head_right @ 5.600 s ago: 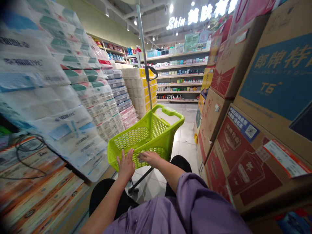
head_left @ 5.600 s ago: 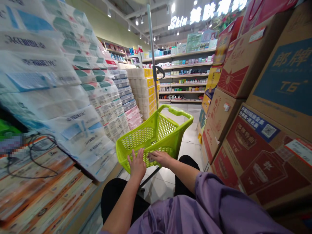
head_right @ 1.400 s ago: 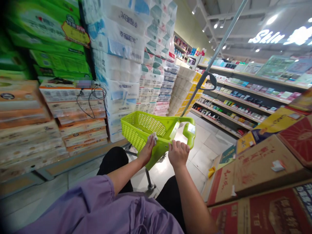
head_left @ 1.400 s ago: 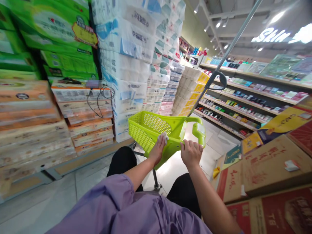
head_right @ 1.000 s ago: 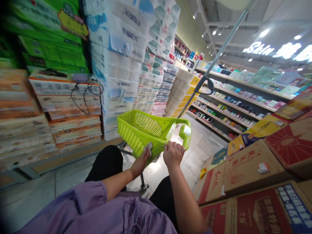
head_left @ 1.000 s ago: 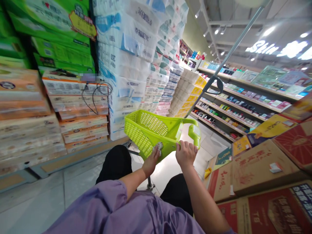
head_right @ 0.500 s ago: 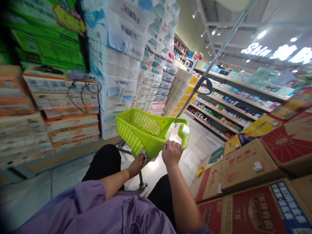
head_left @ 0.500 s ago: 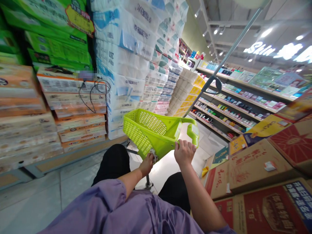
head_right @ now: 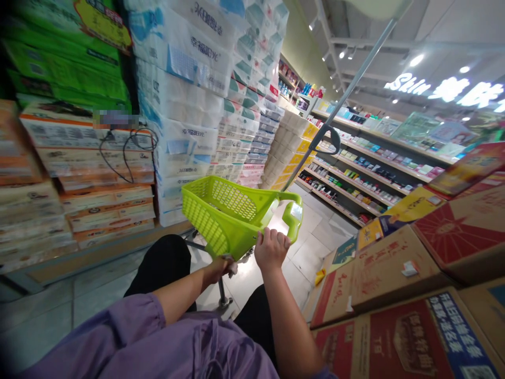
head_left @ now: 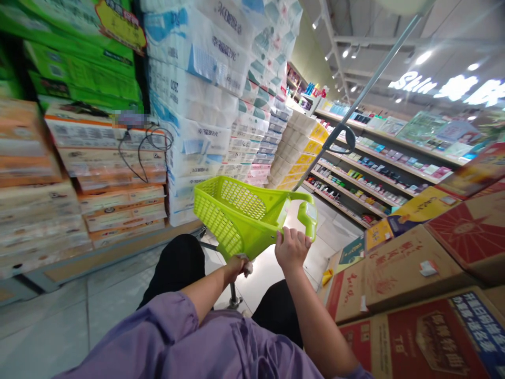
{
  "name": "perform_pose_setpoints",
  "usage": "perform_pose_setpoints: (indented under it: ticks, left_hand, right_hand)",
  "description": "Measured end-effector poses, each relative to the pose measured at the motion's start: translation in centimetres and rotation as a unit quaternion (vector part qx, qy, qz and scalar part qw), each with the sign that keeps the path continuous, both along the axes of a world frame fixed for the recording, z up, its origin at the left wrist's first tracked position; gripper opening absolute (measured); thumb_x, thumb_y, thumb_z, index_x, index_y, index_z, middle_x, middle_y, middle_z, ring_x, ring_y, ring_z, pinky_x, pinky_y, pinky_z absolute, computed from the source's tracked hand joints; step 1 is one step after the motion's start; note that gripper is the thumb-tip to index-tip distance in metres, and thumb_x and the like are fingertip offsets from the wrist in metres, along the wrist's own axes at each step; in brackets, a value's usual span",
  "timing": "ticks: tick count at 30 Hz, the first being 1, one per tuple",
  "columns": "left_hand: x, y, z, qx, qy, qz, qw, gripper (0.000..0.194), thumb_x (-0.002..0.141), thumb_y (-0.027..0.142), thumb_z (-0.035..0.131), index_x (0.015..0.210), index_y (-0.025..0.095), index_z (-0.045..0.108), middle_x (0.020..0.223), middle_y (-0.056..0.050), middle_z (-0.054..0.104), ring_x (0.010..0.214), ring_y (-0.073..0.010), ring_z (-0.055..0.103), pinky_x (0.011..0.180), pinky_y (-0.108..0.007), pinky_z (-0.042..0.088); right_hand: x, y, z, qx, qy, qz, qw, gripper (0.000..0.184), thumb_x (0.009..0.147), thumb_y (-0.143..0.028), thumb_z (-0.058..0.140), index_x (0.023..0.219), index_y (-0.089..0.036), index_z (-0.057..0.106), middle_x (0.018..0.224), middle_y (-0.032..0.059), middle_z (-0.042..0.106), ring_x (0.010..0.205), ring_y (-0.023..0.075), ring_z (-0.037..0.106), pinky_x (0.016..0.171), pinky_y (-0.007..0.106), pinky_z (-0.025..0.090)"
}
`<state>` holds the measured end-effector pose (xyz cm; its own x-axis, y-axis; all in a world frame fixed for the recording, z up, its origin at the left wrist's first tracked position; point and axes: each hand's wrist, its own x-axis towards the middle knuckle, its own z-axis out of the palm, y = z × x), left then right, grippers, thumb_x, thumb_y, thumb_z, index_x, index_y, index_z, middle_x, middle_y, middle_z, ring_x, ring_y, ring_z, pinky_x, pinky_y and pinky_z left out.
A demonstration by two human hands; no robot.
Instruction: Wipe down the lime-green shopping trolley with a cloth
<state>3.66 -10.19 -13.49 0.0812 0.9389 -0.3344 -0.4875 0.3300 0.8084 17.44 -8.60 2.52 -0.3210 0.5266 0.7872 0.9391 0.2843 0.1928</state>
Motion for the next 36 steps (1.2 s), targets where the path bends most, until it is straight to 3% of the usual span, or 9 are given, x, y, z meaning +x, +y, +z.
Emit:
perform_pose_setpoints:
  ticks: [3,8,9,12,17,21,25,31,36]
  left_hand:
    - [0.6,0.7,3.0,0.02,0.058,0.101,0.993,0.012,0.08,0.026,0.058,0.081,0.013,0.056,0.061,0.001,0.058,0.05,-0.0113,0.053,0.049,-0.025,0.044]
    - [0.6,1.1,10.1,0.121,0.135,0.219,0.959,0.022,0.072,0.023,0.063,0.092,0.021,0.056,0.083,0.002,0.064,0.072,-0.0109,0.06,0.068,-0.023,0.048]
    - [0.6,1.0,11.4,0.154,0.163,0.235,0.946,0.024,0.072,0.021,0.063,0.095,0.021,0.056,0.088,0.001,0.065,0.08,-0.012,0.06,0.075,-0.025,0.048]
    - [0.7,0.7,13.9,0.288,0.318,0.261,0.864,0.028,0.078,0.02,0.056,0.106,0.02,0.056,0.106,-0.004,0.064,0.096,-0.0163,0.059,0.09,-0.032,0.045]
    - [1.8,0.5,14.5,0.397,0.55,0.185,0.71,0.025,0.092,0.028,0.043,0.109,0.023,0.059,0.113,-0.004,0.064,0.12,-0.0233,0.046,0.104,-0.044,0.032]
    - [2.2,0.6,15.0,0.401,0.634,0.148,0.644,0.032,0.097,0.035,0.031,0.102,0.021,0.06,0.102,-0.005,0.065,0.104,-0.021,0.053,0.096,-0.041,0.036]
    - [2.0,1.1,15.8,0.41,0.651,0.111,0.629,0.037,0.098,0.035,0.027,0.093,0.021,0.06,0.091,-0.004,0.064,0.088,-0.0191,0.055,0.086,-0.036,0.039]
    - [2.2,1.6,15.7,0.419,0.646,0.125,0.625,0.032,0.097,0.034,0.03,0.092,0.021,0.059,0.09,-0.004,0.064,0.089,-0.0197,0.055,0.086,-0.036,0.039]
    - [2.5,0.6,15.5,0.443,0.629,0.117,0.628,0.031,0.097,0.031,0.029,0.087,0.022,0.058,0.086,-0.003,0.064,0.086,-0.019,0.054,0.086,-0.038,0.038]
  right_hand:
    - [0.2,0.3,0.1,-0.014,0.006,0.003,1.0,0.023,0.092,-0.033,0.046,0.088,-0.019,0.064,0.074,0.0054,0.057,0.079,0.0226,0.046,0.08,0.038,0.027]
    - [0.2,0.3,0.1,-0.013,0.012,0.013,1.0,0.022,0.092,-0.032,0.047,0.088,-0.018,0.064,0.076,0.0064,0.059,0.079,0.0231,0.048,0.081,0.039,0.029]
    - [0.2,0.2,0.1,-0.007,0.013,0.018,1.0,0.022,0.092,-0.032,0.047,0.088,-0.018,0.063,0.075,0.0064,0.059,0.079,0.0232,0.048,0.081,0.039,0.029]
    - [0.2,-0.2,0.0,0.011,0.021,0.051,0.998,0.021,0.093,-0.027,0.044,0.093,-0.018,0.063,0.077,0.0069,0.062,0.078,0.0228,0.05,0.08,0.039,0.031]
    - [0.3,-0.6,-0.3,0.033,0.079,0.136,0.987,0.029,0.095,-0.019,0.036,0.117,-0.014,0.055,0.088,0.0097,0.066,0.082,0.0221,0.057,0.082,0.038,0.036]
    - [0.5,-0.5,-0.4,0.044,0.134,0.172,0.975,0.029,0.095,-0.021,0.035,0.116,-0.012,0.053,0.1,0.0144,0.065,0.09,0.0233,0.059,0.084,0.038,0.04]
    - [2.7,0.1,0.5,-0.02,0.142,0.201,0.969,0.026,0.096,-0.022,0.035,0.109,-0.016,0.057,0.095,0.0107,0.067,0.083,0.0208,0.06,0.081,0.037,0.043]
    - [6.9,1.0,1.9,-0.074,0.107,0.206,0.97,0.028,0.098,-0.027,0.036,0.085,-0.02,0.06,0.089,0.0063,0.066,0.102,0.0215,0.056,0.093,0.039,0.039]
    - [5.7,0.3,1.0,-0.015,0.187,0.194,0.963,0.034,0.098,-0.023,0.033,0.068,-0.022,0.05,0.069,0.0032,0.056,0.075,0.0183,0.052,0.079,0.035,0.043]
